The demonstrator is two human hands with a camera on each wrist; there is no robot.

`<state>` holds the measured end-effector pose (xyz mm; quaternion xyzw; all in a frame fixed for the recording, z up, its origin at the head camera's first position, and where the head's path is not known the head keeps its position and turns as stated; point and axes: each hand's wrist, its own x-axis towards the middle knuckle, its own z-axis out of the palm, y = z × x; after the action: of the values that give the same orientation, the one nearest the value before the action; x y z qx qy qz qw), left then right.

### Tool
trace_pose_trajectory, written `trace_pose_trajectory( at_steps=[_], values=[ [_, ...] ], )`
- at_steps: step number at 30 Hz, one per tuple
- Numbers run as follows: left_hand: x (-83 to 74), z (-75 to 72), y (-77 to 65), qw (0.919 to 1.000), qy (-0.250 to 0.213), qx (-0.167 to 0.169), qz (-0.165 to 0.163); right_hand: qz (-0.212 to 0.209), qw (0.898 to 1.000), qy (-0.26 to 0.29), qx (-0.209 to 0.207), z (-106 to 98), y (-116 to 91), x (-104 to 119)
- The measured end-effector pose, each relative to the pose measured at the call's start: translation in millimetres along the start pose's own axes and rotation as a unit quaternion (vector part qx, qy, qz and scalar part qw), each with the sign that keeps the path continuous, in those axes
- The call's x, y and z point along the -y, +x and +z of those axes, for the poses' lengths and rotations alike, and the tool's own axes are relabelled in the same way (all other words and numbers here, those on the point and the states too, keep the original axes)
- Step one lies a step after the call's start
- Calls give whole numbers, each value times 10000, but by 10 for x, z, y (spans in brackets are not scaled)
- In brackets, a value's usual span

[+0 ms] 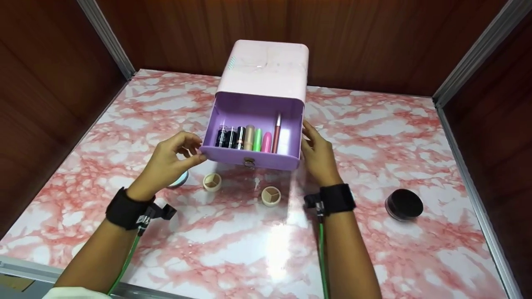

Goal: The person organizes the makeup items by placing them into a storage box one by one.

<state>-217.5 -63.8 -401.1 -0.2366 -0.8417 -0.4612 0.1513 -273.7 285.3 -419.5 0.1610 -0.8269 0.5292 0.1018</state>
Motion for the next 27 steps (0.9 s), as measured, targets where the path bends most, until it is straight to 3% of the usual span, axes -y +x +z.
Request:
trace_pose_trajectory(
  at_steps=[6,12,19,27],
  values=[
    [56,11,-5,9988,336,92,346,117,9967,-801,-70,-129,-117,-47],
    [25,10,-62,9944,787,104,696,-462,9862,-1478,-579,-245,-431,109],
    [-38,19,-116,9871,1288,-31,950,-1232,9777,-1617,-527,-237,-728,194],
    [55,86,-129,9852,1506,-32,823,-1864,9659,-1642,-735,-105,-700,181]
  ],
)
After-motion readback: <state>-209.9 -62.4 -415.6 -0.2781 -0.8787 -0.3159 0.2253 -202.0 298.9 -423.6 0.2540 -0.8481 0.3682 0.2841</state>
